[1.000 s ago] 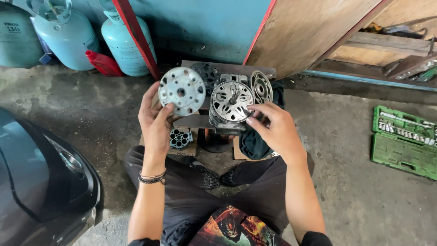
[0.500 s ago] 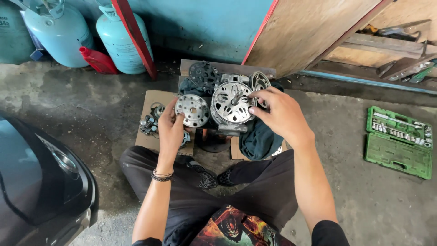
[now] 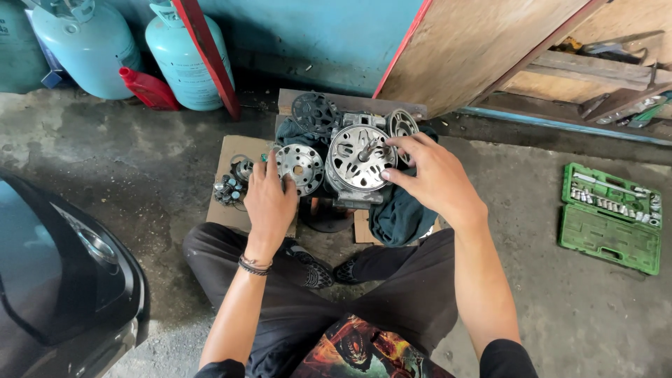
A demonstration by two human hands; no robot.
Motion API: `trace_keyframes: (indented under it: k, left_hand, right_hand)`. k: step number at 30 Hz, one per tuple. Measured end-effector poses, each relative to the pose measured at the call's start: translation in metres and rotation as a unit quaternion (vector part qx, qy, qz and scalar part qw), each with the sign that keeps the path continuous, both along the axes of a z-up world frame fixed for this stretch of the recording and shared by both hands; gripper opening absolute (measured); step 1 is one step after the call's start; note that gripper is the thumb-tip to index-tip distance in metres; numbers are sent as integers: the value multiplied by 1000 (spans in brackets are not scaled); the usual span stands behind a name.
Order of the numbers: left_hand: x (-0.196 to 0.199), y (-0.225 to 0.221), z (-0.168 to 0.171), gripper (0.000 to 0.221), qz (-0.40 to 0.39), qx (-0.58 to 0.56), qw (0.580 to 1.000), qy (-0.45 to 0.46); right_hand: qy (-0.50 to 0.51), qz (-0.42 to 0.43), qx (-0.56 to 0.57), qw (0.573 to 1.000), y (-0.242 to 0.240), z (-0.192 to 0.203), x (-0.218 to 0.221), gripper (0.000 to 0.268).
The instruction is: Inspecting and assembling the internal components of an automotive air conditioning compressor
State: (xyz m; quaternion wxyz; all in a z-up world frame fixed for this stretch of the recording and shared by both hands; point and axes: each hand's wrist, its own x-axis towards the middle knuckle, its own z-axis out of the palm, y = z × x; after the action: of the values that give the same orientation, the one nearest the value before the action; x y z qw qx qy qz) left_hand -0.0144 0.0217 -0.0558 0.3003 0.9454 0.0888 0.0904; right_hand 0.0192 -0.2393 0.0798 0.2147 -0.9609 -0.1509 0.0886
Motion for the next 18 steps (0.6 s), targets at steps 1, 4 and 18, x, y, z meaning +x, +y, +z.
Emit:
trace_keyframes:
  k: [1, 4, 18]
  left_hand:
    - [0, -1, -3, 52, 1, 0, 1000, 0]
    - [3, -6, -12, 54, 1, 69, 998, -5]
    - [-1, -3, -15, 66, 0, 59, 998, -32]
  right_hand:
    - [0, 1, 0, 1000, 2, 2, -1, 51]
    - [14, 6, -15, 1000, 5, 7, -3, 54]
    - [36, 5, -42, 998, 6, 13, -6, 60]
